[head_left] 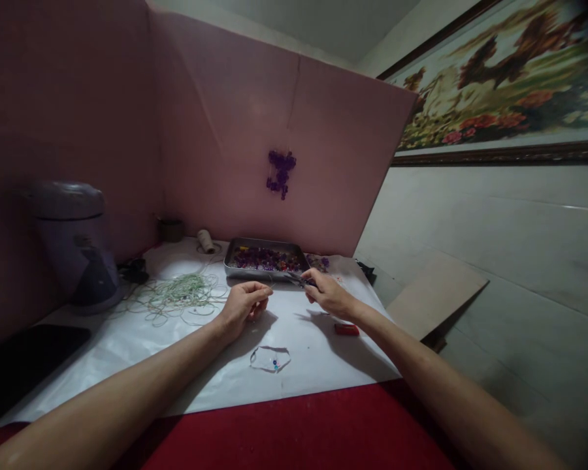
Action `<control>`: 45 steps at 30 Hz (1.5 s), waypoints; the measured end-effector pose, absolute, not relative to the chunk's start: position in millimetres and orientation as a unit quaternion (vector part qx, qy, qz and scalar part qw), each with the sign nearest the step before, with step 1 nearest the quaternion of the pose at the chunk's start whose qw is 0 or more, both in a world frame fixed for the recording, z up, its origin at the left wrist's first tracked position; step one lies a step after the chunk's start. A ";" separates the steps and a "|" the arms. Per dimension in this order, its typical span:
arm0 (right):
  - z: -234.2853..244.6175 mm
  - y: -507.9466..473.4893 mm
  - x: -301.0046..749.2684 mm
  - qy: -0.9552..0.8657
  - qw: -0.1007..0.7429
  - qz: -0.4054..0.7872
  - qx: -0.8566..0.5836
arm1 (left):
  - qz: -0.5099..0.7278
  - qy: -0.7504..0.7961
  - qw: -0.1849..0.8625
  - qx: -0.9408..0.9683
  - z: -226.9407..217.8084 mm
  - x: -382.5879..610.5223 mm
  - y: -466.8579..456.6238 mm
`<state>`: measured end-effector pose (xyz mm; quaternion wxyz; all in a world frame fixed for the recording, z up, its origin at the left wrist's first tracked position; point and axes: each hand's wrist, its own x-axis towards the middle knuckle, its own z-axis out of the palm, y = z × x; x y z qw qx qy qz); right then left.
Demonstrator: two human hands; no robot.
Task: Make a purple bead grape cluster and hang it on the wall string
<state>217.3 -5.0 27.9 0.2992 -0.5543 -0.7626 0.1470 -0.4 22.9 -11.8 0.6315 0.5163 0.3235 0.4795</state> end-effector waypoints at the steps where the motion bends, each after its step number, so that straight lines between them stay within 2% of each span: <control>1: 24.7 -2.5 214.1 -0.762 0.313 0.169 -0.542 | 0.479 0.322 0.631 0.518 -12.0 -0.4 22.8; 4: 16.5 4.3 204.8 -0.745 0.338 0.252 -0.518 | 0.481 0.318 0.630 0.520 -11.5 -0.3 22.1; 11: 18.6 11.0 186.1 -0.700 0.339 0.392 -0.492 | 0.475 0.318 0.626 0.530 -10.3 0.2 20.9; 23: 24.3 15.9 180.8 -0.681 0.309 0.456 -0.483 | 0.459 0.322 0.631 0.537 -10.8 -0.9 19.6; 35: 15.6 20.6 182.7 -0.705 0.341 0.402 -0.474 | 0.455 0.333 0.637 0.526 -5.7 -0.5 17.0; 42: 29.3 22.6 210.7 -0.723 0.355 0.230 -0.546 | 0.457 0.334 0.642 0.517 -3.9 1.0 16.7; 45: 39.3 20.6 236.1 -0.724 0.321 0.135 -0.595 | 0.464 0.327 0.633 0.526 -5.0 1.6 18.1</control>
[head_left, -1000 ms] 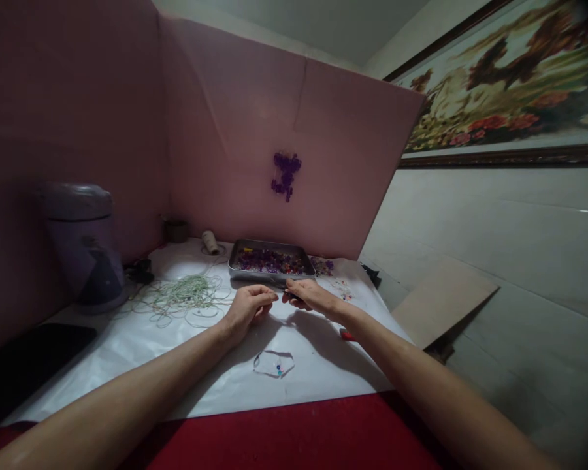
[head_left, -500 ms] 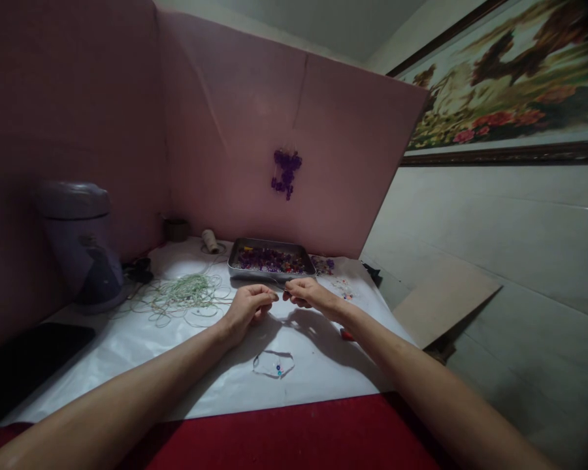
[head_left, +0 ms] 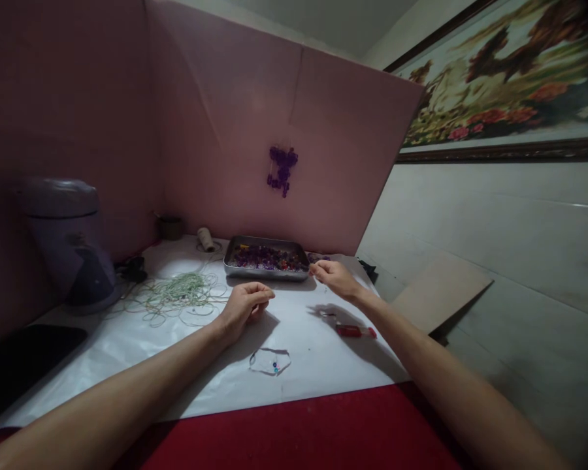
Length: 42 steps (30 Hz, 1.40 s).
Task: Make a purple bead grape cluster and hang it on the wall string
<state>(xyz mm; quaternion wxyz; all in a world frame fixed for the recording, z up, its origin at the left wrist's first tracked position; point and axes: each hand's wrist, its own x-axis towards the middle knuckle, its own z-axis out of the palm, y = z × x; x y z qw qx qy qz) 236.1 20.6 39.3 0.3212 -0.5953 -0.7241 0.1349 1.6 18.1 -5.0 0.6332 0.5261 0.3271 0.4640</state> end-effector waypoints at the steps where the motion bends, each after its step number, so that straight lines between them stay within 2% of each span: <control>1: 40.5 18.9 244.0 -0.725 0.301 0.107 -0.610 | 0.466 0.325 0.629 0.530 -5.7 1.7 18.8; 8: 15.7 0.4 262.6 -0.765 0.184 0.017 -0.617 | 0.462 0.323 0.617 0.549 -9.6 1.1 20.0; 10: 11.2 -2.5 255.5 -0.768 0.194 -0.009 -0.610 | 0.461 0.331 0.604 0.560 -9.3 0.2 18.4; 12: 13.2 -4.0 242.9 -0.764 0.265 -0.022 -0.588 | 0.469 0.340 0.572 0.580 -8.0 -0.9 17.4; 14: 21.0 -5.4 225.4 -0.741 0.369 0.055 -0.559 | 0.498 0.328 0.517 0.614 -5.3 -2.1 18.0; 17: 36.6 -10.8 194.1 -0.653 0.463 0.340 -0.493 | 0.548 0.293 0.438 0.650 2.0 -3.6 20.8; 18: 41.0 -13.6 183.7 -0.616 0.476 0.431 -0.456 | 0.558 0.288 0.430 0.649 5.1 -4.0 21.7; 20: 46.3 -19.4 165.3 -0.560 0.494 0.540 -0.388 | 0.571 0.289 0.442 0.629 11.0 -4.4 22.7; 24: 43.5 -24.3 145.3 -0.542 0.469 0.602 -0.351 | 0.574 0.276 0.499 0.588 16.5 -4.1 22.1; 27: 40.7 -22.7 155.1 -0.575 0.445 0.528 -0.439 | 0.565 0.277 0.541 0.558 13.3 -3.4 20.6; 30: 44.8 -26.8 191.7 -0.656 0.412 0.292 -0.561 | 0.548 0.284 0.603 0.506 7.8 -3.0 18.9; 31: 46.3 -30.5 208.0 -0.694 0.363 0.202 -0.588 | 0.544 0.285 0.619 0.490 6.1 -2.9 18.4; 33: 46.5 -40.5 240.5 -0.750 0.212 0.088 -0.621 | 0.540 0.290 0.633 0.473 3.1 -2.8 18.2; 35: 41.0 -50.5 266.7 -0.751 0.082 0.060 -0.653 | 0.536 0.303 0.628 0.476 0.7 -2.6 18.8; 36: 36.5 -54.1 275.9 -0.748 0.045 0.052 -0.660 | 0.533 0.310 0.624 0.480 -0.3 -2.4 19.3; 38: 25.8 -56.6 286.0 -0.753 0.036 0.039 -0.656 | 0.527 0.321 0.617 0.488 -1.9 -1.7 20.1; 42: 10.7 -45.0 281.3 -0.774 0.096 0.017 -0.626 | 0.524 0.328 0.606 0.501 -2.2 0.2 18.8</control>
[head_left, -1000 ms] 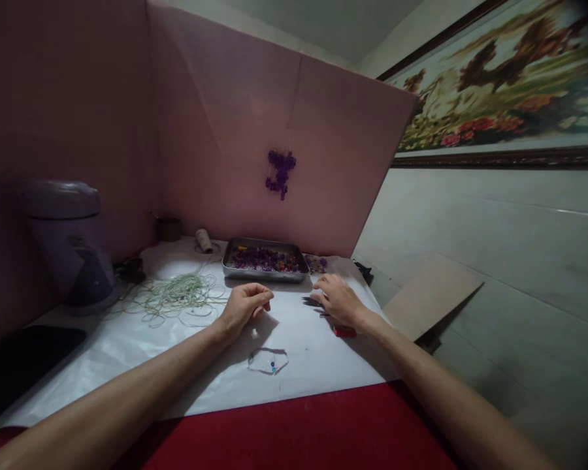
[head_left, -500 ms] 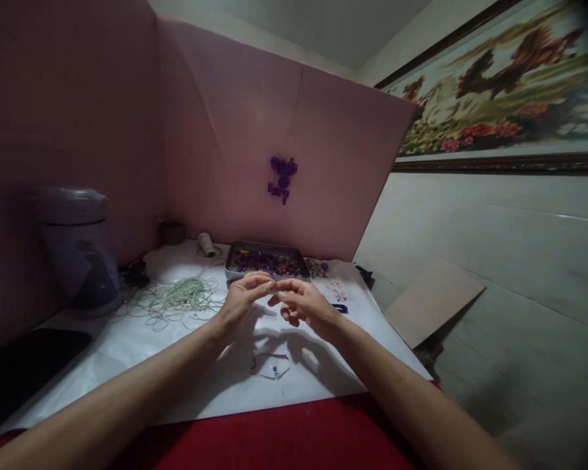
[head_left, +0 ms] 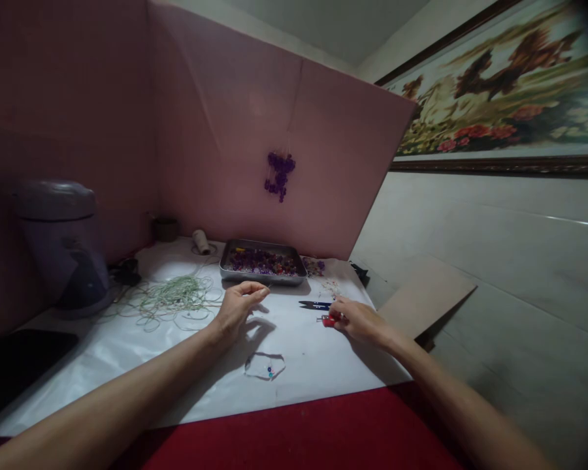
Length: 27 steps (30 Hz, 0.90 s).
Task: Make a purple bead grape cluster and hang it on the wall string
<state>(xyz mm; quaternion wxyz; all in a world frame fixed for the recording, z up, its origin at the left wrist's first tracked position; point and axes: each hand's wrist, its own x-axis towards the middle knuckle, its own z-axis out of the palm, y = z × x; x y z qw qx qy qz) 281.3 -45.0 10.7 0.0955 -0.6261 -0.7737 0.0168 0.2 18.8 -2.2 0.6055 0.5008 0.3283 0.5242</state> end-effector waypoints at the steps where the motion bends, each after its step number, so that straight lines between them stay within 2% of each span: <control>1: 9.7 -40.8 276.3 -0.777 0.105 0.008 -0.621 | 0.523 0.327 0.606 0.502 -1.6 0.6 17.5; 4: 13.1 -30.0 252.1 -0.777 0.162 -0.007 -0.608 | 0.516 0.316 0.620 0.499 1.5 1.6 12.7; 6: 19.2 -25.3 227.9 -0.779 0.271 0.021 -0.566 | 0.515 0.308 0.628 0.496 3.7 2.1 10.1; 8: 26.4 -22.3 199.4 -0.744 0.408 0.112 -0.517 | 0.527 0.295 0.624 0.497 5.5 2.3 9.3; 9: 29.7 -21.3 185.0 -0.723 0.446 0.195 -0.491 | 0.535 0.286 0.615 0.504 6.4 2.2 9.7; 12: 36.2 -18.8 149.7 -0.647 0.471 0.445 -0.402 | 0.560 0.264 0.566 0.545 9.2 1.2 12.8; 15: 34.6 -15.7 133.8 -0.580 0.482 0.559 -0.345 | 0.566 0.268 0.554 0.549 11.9 -0.1 15.6; 19: 21.4 -9.0 135.3 -0.527 0.503 0.585 -0.357 | 0.571 0.279 0.593 0.494 11.3 0.2 16.0; 27: 4.6 -4.0 145.9 -0.557 0.514 0.503 -0.415 | 0.543 0.292 0.640 0.458 -0.1 3.4 17.2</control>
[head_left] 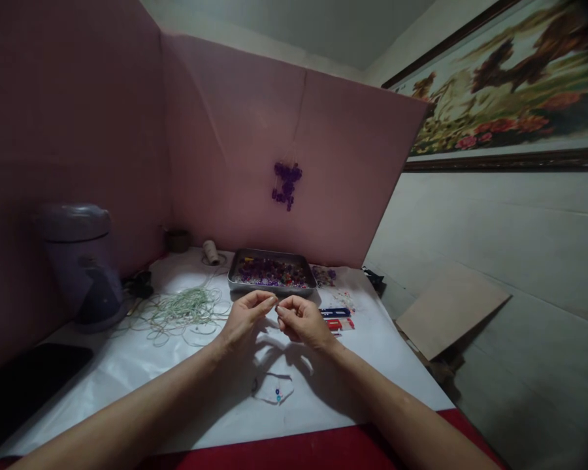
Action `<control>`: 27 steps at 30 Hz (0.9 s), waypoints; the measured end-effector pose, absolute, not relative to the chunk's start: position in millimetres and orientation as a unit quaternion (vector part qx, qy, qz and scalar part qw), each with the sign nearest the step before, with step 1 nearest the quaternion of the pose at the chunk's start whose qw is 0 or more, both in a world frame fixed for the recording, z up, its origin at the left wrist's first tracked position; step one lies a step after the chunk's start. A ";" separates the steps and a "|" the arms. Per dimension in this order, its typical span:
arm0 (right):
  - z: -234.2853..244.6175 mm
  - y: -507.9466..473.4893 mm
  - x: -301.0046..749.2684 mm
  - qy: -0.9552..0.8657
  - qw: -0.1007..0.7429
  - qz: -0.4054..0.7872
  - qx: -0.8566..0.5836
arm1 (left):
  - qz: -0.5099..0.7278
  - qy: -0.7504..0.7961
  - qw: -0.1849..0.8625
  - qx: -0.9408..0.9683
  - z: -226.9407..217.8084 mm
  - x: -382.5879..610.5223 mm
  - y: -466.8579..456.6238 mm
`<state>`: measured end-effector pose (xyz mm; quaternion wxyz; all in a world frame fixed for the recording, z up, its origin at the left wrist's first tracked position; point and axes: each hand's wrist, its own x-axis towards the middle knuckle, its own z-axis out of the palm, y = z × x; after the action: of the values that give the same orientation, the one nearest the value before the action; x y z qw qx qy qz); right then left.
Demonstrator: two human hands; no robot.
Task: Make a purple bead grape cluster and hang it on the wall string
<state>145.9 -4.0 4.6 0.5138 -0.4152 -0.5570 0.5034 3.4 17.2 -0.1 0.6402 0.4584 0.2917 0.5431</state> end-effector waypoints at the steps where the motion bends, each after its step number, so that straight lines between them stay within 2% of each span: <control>1: 4.7 -4.7 146.1 -0.564 0.510 0.492 -0.424 | 0.539 0.296 0.641 0.459 -1.1 3.5 17.6; 6: 4.0 -8.1 145.1 -0.587 0.507 0.452 -0.440 | 0.532 0.302 0.636 0.470 -2.8 3.2 18.2; 12: 0.3 -9.6 145.8 -0.573 0.543 0.429 -0.439 | 0.548 0.341 0.583 0.493 2.1 0.5 18.0; 20: 2.7 -15.2 142.3 -0.580 0.544 0.402 -0.454 | 0.546 0.326 0.594 0.493 5.6 1.0 16.6; 27: -4.9 -14.6 140.4 -0.519 0.581 0.451 -0.435 | 0.550 0.355 0.547 0.521 4.3 -1.3 13.6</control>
<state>140.4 -14.6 -4.9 0.5812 -0.4354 -0.5186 0.4513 -1.3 13.6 4.3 0.5472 0.5212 0.3555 0.5500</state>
